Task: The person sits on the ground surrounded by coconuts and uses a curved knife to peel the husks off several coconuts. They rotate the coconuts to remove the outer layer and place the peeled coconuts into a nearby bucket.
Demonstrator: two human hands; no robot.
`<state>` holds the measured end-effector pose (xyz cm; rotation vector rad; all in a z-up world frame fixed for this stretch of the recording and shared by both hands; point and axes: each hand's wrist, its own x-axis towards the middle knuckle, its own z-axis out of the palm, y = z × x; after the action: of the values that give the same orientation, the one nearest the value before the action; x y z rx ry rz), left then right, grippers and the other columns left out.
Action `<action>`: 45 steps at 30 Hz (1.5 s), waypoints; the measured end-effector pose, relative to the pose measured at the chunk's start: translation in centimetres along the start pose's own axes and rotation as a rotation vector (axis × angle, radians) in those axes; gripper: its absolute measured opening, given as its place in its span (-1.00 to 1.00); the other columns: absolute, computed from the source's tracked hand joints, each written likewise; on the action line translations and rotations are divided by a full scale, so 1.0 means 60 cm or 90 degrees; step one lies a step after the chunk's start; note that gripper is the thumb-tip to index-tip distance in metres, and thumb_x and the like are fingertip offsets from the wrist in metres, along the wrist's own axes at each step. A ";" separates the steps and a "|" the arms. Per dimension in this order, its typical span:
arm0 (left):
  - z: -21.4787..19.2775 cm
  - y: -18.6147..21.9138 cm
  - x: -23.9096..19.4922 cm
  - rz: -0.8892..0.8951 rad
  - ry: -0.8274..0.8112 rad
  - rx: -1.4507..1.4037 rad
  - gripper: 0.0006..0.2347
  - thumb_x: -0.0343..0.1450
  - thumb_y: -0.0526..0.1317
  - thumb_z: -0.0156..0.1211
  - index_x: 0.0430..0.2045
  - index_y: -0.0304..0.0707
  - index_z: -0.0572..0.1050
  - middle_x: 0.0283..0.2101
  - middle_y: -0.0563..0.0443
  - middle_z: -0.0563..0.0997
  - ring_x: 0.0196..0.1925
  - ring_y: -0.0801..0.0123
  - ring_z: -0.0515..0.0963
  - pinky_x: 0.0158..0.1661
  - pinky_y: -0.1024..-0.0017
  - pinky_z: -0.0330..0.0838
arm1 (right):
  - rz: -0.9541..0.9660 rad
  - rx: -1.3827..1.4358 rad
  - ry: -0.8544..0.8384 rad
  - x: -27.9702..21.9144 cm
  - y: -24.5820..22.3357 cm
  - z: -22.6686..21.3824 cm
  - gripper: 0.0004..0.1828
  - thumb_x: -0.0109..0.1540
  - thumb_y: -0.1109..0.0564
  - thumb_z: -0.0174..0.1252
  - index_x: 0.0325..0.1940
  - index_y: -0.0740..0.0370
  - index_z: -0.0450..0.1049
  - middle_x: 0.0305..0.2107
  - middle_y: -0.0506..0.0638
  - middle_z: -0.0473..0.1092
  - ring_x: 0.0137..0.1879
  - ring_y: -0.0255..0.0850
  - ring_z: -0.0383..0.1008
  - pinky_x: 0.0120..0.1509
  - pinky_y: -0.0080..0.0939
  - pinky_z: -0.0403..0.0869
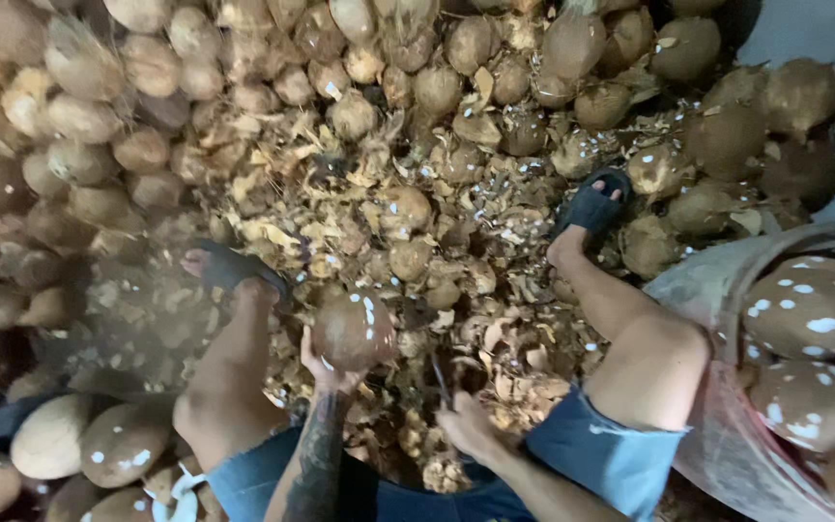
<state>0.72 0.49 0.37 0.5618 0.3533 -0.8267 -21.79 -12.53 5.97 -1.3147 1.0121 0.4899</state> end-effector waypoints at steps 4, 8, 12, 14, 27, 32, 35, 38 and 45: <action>-0.008 -0.001 -0.019 -0.006 0.097 0.087 -0.49 0.39 0.16 0.19 -0.03 -0.32 0.61 -0.14 -0.20 0.67 -0.18 0.00 0.65 -0.26 0.12 0.58 | -0.158 -0.299 0.119 -0.025 0.014 -0.018 -0.76 0.28 0.03 0.17 -0.40 0.01 0.27 -0.62 -0.14 0.28 -0.53 -0.24 0.34 -0.43 -0.12 0.37; 0.022 -0.007 -0.009 -0.109 0.229 0.205 -0.44 0.25 0.21 0.18 0.02 -0.14 0.51 0.10 -0.28 0.56 0.12 -0.20 0.55 0.02 -0.27 0.50 | -0.782 -0.405 0.253 -0.005 0.035 -0.038 -0.46 0.21 0.08 0.20 0.24 0.37 0.41 -0.43 -0.12 0.56 -0.06 -0.13 0.64 0.23 -0.11 0.43; 0.076 -0.011 -0.034 -0.167 0.194 0.155 -0.24 0.18 0.30 0.10 0.30 0.01 0.35 0.39 -0.29 0.37 0.35 -0.25 0.41 0.20 -0.35 0.38 | -0.987 -0.266 0.090 0.007 0.007 -0.039 -0.78 0.28 0.03 0.12 -0.13 0.20 0.38 -0.41 -0.03 0.47 -0.43 -0.22 0.48 -0.46 -0.43 0.52; 0.059 -0.015 -0.012 -0.100 0.206 0.090 -0.44 0.42 0.29 0.05 0.03 -0.18 0.57 0.00 -0.20 0.64 0.02 -0.06 0.61 -0.03 -0.08 0.53 | -0.261 -0.549 0.035 0.025 0.003 -0.025 -0.52 0.20 0.23 0.14 0.23 0.20 0.36 -0.35 0.12 0.52 -0.52 -0.17 0.56 -0.60 -0.16 0.54; 0.086 -0.008 -0.033 -0.099 0.316 0.021 -0.36 0.23 0.30 0.41 0.07 -0.06 0.54 0.20 -0.23 0.56 0.19 -0.14 0.55 0.17 -0.28 0.48 | -0.201 -0.554 0.077 0.077 0.006 -0.015 -0.63 0.18 -0.12 0.12 0.03 -0.05 0.52 -0.12 0.17 0.56 0.09 0.23 0.60 0.20 0.31 0.56; 0.096 0.000 -0.032 -0.033 0.253 -0.065 -0.48 0.28 0.24 0.39 -0.05 -0.10 0.60 0.07 -0.23 0.63 0.09 -0.16 0.64 0.03 -0.24 0.60 | -0.017 -0.338 0.254 0.132 0.005 -0.024 -0.56 0.12 -0.19 0.15 0.03 -0.07 0.57 -0.13 0.05 0.63 0.13 0.17 0.63 0.18 0.38 0.54; 0.117 -0.004 -0.045 -0.030 0.298 -0.036 -0.46 0.26 0.24 0.41 0.02 -0.02 0.56 0.21 -0.23 0.54 0.27 -0.22 0.52 0.22 -0.40 0.37 | -0.044 -0.285 0.228 0.036 -0.109 -0.036 -0.37 0.20 -0.10 0.13 0.33 0.15 0.39 0.01 0.38 0.55 0.27 0.27 0.53 0.36 0.33 0.47; 0.099 -0.007 -0.032 -0.042 0.330 0.002 -0.38 0.21 0.30 0.42 0.02 -0.07 0.54 0.16 -0.26 0.54 0.21 -0.26 0.49 0.18 -0.41 0.31 | -0.099 -0.278 0.263 0.108 -0.092 -0.061 -0.45 0.19 -0.08 0.18 0.18 0.25 0.41 -0.08 0.42 0.56 0.19 0.33 0.57 0.28 0.32 0.51; 0.091 -0.016 -0.028 -0.076 0.312 0.053 -0.27 0.20 0.29 0.40 0.18 -0.17 0.48 0.36 -0.38 0.41 0.43 -0.28 0.35 0.34 -0.39 0.16 | -0.034 -0.310 0.346 0.199 -0.116 -0.084 -0.42 0.20 -0.12 0.21 0.21 0.23 0.49 -0.08 0.37 0.59 0.18 0.23 0.60 0.24 0.26 0.56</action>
<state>-0.62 -2.28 5.24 0.8282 0.8097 -0.8146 -11.80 -21.77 0.32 -1.9725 1.3472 0.3536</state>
